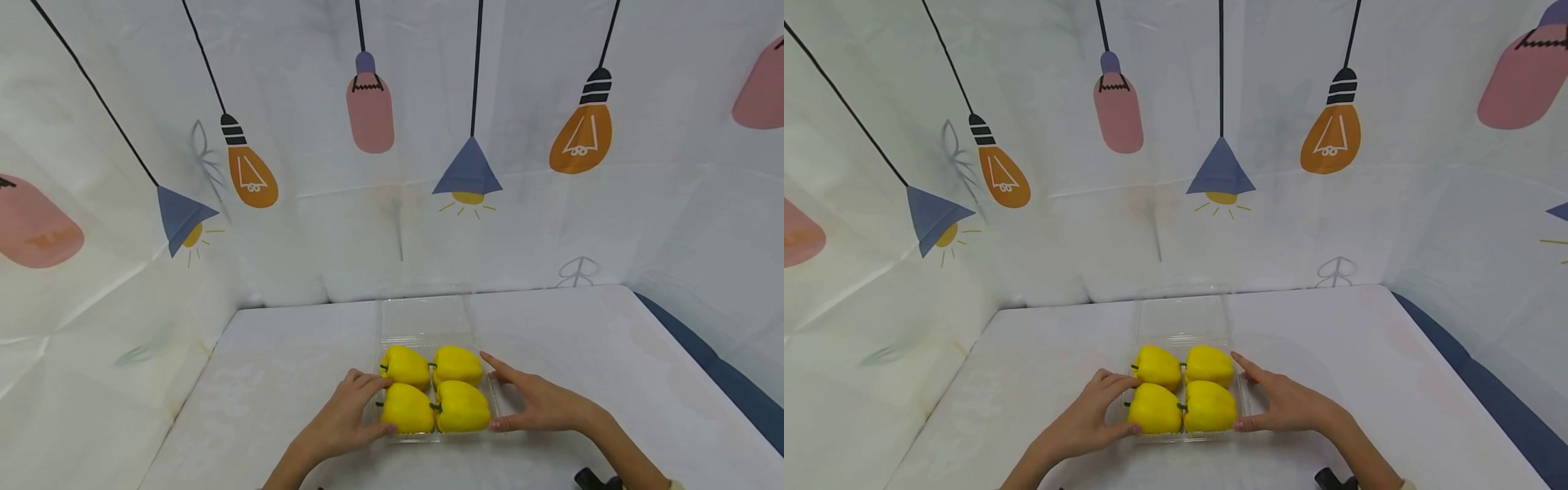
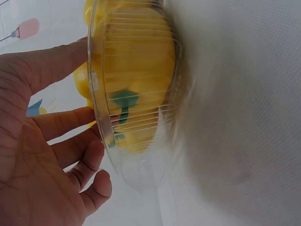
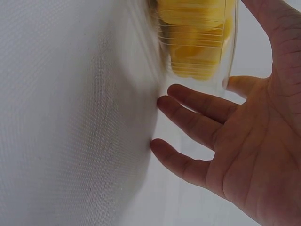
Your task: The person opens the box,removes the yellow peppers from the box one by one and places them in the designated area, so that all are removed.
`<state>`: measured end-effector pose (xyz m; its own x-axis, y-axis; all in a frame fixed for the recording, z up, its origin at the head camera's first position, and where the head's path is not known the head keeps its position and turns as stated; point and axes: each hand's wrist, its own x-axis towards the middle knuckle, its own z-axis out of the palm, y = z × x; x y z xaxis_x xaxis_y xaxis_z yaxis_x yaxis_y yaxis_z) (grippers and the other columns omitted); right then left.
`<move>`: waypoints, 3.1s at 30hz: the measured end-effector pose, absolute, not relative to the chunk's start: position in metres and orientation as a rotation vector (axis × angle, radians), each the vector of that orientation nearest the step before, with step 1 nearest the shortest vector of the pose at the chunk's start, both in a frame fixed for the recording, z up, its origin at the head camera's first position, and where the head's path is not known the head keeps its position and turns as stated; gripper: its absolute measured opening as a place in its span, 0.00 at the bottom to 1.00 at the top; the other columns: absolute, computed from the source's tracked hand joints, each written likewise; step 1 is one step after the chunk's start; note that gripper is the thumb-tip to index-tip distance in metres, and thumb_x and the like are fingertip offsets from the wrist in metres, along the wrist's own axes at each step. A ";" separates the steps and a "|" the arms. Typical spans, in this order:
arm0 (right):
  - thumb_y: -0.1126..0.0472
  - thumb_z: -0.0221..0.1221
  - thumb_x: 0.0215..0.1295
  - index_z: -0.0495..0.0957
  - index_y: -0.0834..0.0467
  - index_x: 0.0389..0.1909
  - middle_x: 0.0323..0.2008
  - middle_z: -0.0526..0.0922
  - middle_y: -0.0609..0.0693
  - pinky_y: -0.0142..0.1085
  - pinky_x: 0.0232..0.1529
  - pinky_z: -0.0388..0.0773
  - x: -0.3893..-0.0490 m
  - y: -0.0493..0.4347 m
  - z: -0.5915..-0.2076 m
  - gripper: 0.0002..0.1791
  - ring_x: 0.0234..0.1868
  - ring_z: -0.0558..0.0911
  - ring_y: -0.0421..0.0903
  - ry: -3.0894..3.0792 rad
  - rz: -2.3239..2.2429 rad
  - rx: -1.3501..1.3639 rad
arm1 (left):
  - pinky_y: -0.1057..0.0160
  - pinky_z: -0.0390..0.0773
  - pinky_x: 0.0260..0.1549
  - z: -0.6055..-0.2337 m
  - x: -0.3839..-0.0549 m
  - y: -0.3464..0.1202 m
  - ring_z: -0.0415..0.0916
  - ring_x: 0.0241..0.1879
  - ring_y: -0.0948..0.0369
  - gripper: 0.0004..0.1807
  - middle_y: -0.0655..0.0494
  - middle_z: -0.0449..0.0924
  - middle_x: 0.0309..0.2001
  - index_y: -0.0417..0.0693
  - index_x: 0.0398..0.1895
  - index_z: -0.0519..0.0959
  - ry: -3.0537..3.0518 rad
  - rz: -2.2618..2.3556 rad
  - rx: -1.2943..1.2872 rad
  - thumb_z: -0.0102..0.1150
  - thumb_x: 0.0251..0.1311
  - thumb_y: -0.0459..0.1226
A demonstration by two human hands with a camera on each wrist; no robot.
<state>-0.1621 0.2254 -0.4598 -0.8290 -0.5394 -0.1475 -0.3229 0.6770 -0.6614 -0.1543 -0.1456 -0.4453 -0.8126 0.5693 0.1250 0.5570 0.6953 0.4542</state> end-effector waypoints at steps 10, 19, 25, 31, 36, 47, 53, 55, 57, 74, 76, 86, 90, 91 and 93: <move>0.35 0.64 0.50 0.38 0.43 0.74 0.61 0.70 0.59 0.63 0.55 0.63 -0.162 0.226 -0.460 0.58 0.62 0.68 0.60 2.570 -0.911 -0.694 | 0.60 0.71 0.44 -0.450 -0.158 -0.145 0.64 0.46 0.67 0.33 0.71 0.74 0.48 0.60 0.54 0.74 2.882 0.844 0.952 0.65 0.45 0.63; 0.35 0.64 0.49 0.38 0.42 0.74 0.61 0.71 0.58 0.63 0.55 0.63 -0.163 0.226 -0.460 0.59 0.62 0.68 0.59 2.578 -0.898 -0.687 | 0.64 0.72 0.40 -0.456 -0.159 -0.144 0.67 0.43 0.64 0.33 0.71 0.71 0.44 0.63 0.51 0.73 2.837 0.997 0.889 0.69 0.40 0.61; 0.36 0.65 0.49 0.39 0.42 0.74 0.61 0.70 0.58 0.63 0.55 0.63 -0.162 0.225 -0.459 0.58 0.62 0.68 0.59 2.562 -0.909 -0.666 | 0.66 0.72 0.37 -0.456 -0.159 -0.143 0.67 0.40 0.65 0.34 0.70 0.71 0.46 0.63 0.52 0.72 2.813 1.023 0.862 0.68 0.41 0.62; 0.36 0.65 0.49 0.39 0.42 0.74 0.60 0.71 0.57 0.63 0.55 0.64 -0.162 0.224 -0.458 0.58 0.62 0.68 0.59 2.560 -0.908 -0.665 | 0.67 0.69 0.34 -0.456 -0.159 -0.144 0.66 0.38 0.64 0.33 0.70 0.72 0.46 0.62 0.51 0.72 2.794 1.083 0.883 0.70 0.41 0.59; 0.36 0.65 0.49 0.39 0.43 0.74 0.60 0.71 0.57 0.63 0.54 0.64 -0.162 0.224 -0.460 0.58 0.61 0.69 0.59 2.567 -0.899 -0.666 | 0.68 0.69 0.32 -0.456 -0.160 -0.144 0.67 0.36 0.63 0.33 0.71 0.72 0.44 0.62 0.51 0.72 2.772 1.160 0.909 0.72 0.41 0.56; 0.36 0.65 0.50 0.39 0.42 0.74 0.60 0.71 0.57 0.63 0.55 0.64 -0.162 0.224 -0.460 0.58 0.62 0.68 0.59 2.552 -0.907 -0.667 | 0.62 0.73 0.27 -0.459 -0.163 -0.147 0.70 0.34 0.54 0.32 0.67 0.73 0.43 0.58 0.51 0.73 2.634 1.389 0.895 0.74 0.41 0.51; 0.36 0.65 0.49 0.39 0.42 0.74 0.60 0.71 0.56 0.63 0.55 0.64 -0.162 0.224 -0.460 0.58 0.62 0.68 0.59 2.556 -0.894 -0.666 | 0.62 0.71 0.25 -0.459 -0.167 -0.150 0.69 0.32 0.48 0.31 0.62 0.74 0.42 0.56 0.51 0.73 2.550 1.481 0.843 0.74 0.42 0.49; 0.36 0.65 0.49 0.39 0.42 0.74 0.60 0.71 0.56 0.63 0.55 0.63 -0.163 0.224 -0.460 0.58 0.62 0.68 0.59 2.556 -0.890 -0.662 | 0.63 0.71 0.25 -0.458 -0.168 -0.151 0.69 0.32 0.47 0.31 0.60 0.74 0.42 0.57 0.51 0.73 2.507 1.514 0.814 0.74 0.42 0.47; 0.36 0.65 0.49 0.38 0.41 0.74 0.60 0.71 0.56 0.63 0.55 0.63 -0.163 0.224 -0.459 0.58 0.62 0.68 0.59 2.555 -0.887 -0.661 | 0.64 0.70 0.25 -0.457 -0.169 -0.152 0.68 0.32 0.46 0.30 0.57 0.74 0.41 0.56 0.51 0.73 2.469 1.546 0.786 0.74 0.43 0.45; 0.36 0.64 0.50 0.38 0.41 0.74 0.60 0.71 0.56 0.64 0.55 0.63 -0.162 0.224 -0.457 0.58 0.62 0.68 0.59 2.564 -0.887 -0.663 | 0.61 0.71 0.26 -0.458 -0.171 -0.158 0.66 0.32 0.43 0.26 0.49 0.73 0.36 0.54 0.51 0.74 2.434 1.608 0.706 0.71 0.46 0.42; 0.36 0.64 0.50 0.38 0.41 0.74 0.60 0.71 0.57 0.64 0.55 0.63 -0.162 0.224 -0.457 0.58 0.62 0.68 0.60 2.562 -0.891 -0.663 | 0.60 0.71 0.26 -0.456 -0.171 -0.159 0.66 0.32 0.44 0.26 0.48 0.73 0.36 0.54 0.51 0.74 2.434 1.609 0.712 0.71 0.47 0.42; 0.35 0.64 0.49 0.38 0.43 0.74 0.60 0.71 0.59 0.63 0.55 0.63 -0.162 0.224 -0.460 0.59 0.62 0.68 0.61 2.575 -0.888 -0.690 | 0.61 0.69 0.24 -0.445 -0.170 -0.173 0.65 0.30 0.47 0.27 0.53 0.73 0.35 0.56 0.53 0.73 2.498 1.652 0.837 0.72 0.47 0.41; 0.35 0.65 0.49 0.38 0.43 0.74 0.60 0.71 0.59 0.64 0.54 0.63 -0.163 0.224 -0.461 0.59 0.62 0.68 0.61 2.573 -0.888 -0.680 | 0.59 0.68 0.23 -0.442 -0.171 -0.181 0.64 0.30 0.47 0.27 0.56 0.74 0.39 0.53 0.53 0.73 2.534 1.671 0.895 0.71 0.48 0.40; 0.35 0.65 0.49 0.38 0.43 0.74 0.60 0.70 0.58 0.64 0.54 0.63 -0.163 0.224 -0.461 0.59 0.62 0.68 0.60 2.574 -0.885 -0.679 | 0.59 0.68 0.23 -0.442 -0.171 -0.183 0.65 0.31 0.47 0.27 0.56 0.74 0.40 0.53 0.53 0.73 2.543 1.671 0.900 0.71 0.48 0.40; 0.35 0.64 0.49 0.38 0.43 0.74 0.60 0.70 0.58 0.64 0.54 0.64 -0.163 0.224 -0.461 0.59 0.62 0.68 0.60 2.576 -0.881 -0.677 | 0.58 0.68 0.23 -0.443 -0.171 -0.186 0.65 0.30 0.48 0.27 0.56 0.74 0.42 0.52 0.53 0.73 2.560 1.670 0.889 0.71 0.48 0.39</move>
